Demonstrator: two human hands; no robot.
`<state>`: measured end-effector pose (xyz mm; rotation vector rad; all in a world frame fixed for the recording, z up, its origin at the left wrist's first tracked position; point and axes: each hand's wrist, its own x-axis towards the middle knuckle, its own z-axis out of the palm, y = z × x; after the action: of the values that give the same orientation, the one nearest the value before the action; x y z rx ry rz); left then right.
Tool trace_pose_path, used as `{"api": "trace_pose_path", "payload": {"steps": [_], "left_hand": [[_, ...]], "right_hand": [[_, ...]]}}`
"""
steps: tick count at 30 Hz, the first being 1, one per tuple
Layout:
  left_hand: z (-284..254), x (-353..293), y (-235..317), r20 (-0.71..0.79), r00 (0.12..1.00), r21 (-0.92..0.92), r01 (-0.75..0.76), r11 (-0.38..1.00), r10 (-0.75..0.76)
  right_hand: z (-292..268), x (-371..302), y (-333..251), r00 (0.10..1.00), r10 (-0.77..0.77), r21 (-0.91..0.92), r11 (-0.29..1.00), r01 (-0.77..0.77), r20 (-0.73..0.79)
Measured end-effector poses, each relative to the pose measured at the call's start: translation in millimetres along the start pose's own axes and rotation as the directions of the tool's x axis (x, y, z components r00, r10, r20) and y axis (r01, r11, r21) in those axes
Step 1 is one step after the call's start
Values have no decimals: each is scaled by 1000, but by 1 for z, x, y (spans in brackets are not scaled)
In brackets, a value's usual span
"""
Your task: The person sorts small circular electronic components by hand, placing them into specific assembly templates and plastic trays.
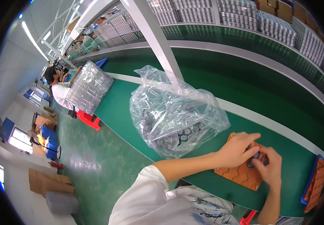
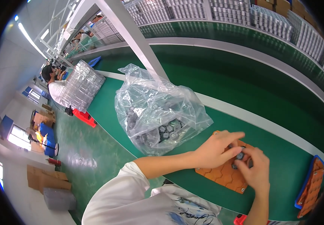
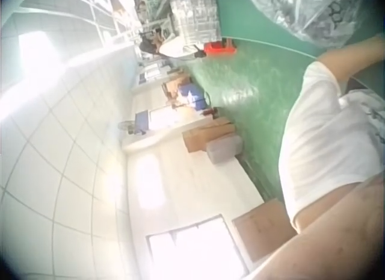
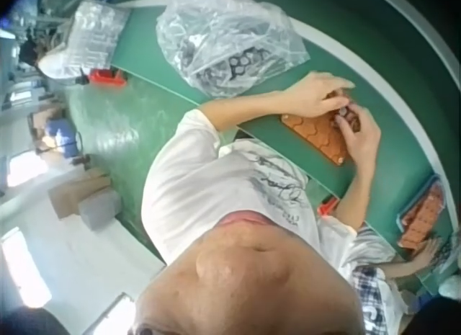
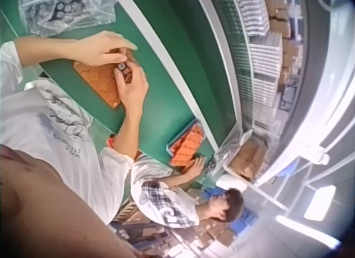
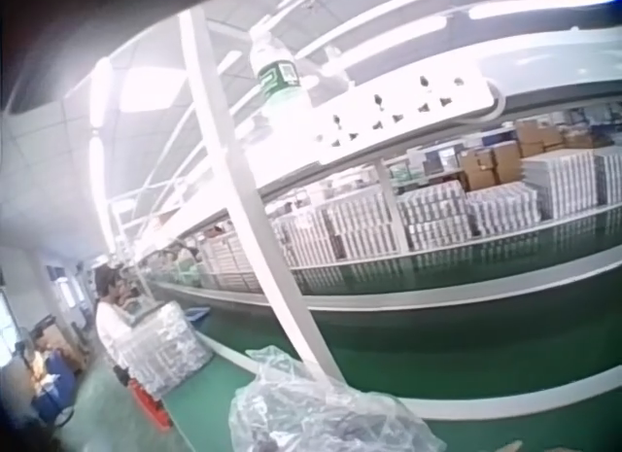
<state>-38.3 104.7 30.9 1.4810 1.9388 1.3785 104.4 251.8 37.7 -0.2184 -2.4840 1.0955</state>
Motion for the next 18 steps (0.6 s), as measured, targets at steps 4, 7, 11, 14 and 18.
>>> {"api": "trace_pose_path", "payload": {"steps": [4, 7, 11, 14, 18], "left_hand": [[6, -10, -15, -45, 997, -87, -63, 994, 59], [8, -22, -33, -67, 988, 5, -137, 991, 137], [16, -30, -31, 79, 920, 184, -391, 902, 383], [20, -35, -34, 95, 917, 264, -398, 879, 387], [18, -38, -32, 112, 928, 334, -373, 866, 357]], "right_hand": [[6, -3, -9, 990, 75, 43, 996, -80, 117], [-5, 1, -8, 936, 235, -65, 972, -226, 264], [7, -7, -3, 939, 155, -175, 979, -105, 308], [14, -9, 0, 971, 31, -353, 934, 57, 239], [7, -5, -8, 958, 121, -258, 965, -52, 259]]}}
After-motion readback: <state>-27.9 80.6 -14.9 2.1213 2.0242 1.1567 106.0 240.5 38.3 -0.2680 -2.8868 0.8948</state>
